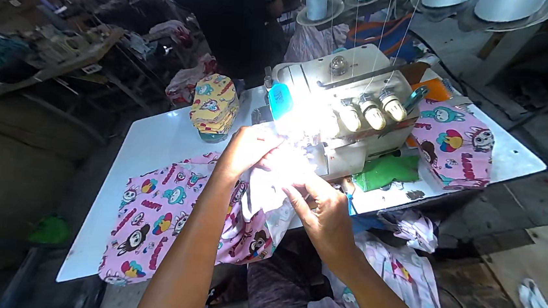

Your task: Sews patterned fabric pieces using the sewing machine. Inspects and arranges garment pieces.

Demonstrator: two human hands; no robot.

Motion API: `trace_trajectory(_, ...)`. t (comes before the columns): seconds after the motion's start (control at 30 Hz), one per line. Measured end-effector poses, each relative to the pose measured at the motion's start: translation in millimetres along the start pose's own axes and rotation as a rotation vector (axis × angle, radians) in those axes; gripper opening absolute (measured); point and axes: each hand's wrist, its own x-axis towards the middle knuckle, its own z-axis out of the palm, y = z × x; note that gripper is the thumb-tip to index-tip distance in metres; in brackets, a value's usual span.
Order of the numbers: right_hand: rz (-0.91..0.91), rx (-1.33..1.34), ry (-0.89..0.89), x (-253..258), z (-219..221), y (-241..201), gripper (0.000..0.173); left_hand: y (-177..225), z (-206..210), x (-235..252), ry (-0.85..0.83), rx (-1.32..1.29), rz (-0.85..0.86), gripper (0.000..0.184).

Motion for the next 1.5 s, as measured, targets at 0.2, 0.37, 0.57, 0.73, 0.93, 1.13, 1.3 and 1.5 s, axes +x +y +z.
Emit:
trace_trajectory(0.2, -0.007, 0.019, -0.002, -3, 1, 1, 0.023, 2, 6, 2, -0.043, -0.076, -0.007, 0.019)
trace_trajectory(0.37, 0.079, 0.181, -0.071, -15, -3, 7, 0.021, -1, 7, 0, -0.015, -0.350, -0.081, 0.015)
trace_trajectory(0.57, 0.231, 0.316, -0.121, -18, -9, 16, 0.017, -13, -1, -8, -0.123, -0.743, -0.135, 0.017)
trace_trajectory(0.73, 0.256, 0.299, -0.119, -17, -7, 17, 0.018, -18, -2, -12, -0.223, -0.853, -0.093, 0.019)
trace_trajectory(0.93, 0.266, 0.274, -0.112, -16, -7, 19, 0.017, -13, 4, -24, -0.157, -0.902, -0.146, 0.018)
trace_trajectory(1.13, 0.294, 0.282, -0.124, -12, -6, 19, 0.014, -19, 7, -28, -0.130, -0.970, -0.108, 0.021)
trace_trajectory(1.3, 0.296, 0.303, -0.136, -12, -7, 19, 0.013, -17, 9, -34, -0.098, -0.966, -0.128, 0.023)
trace_trajectory(1.5, 0.227, 0.277, -0.089, -6, -5, 15, 0.014, -9, 6, -62, -0.021, -1.030, -0.091, 0.019)
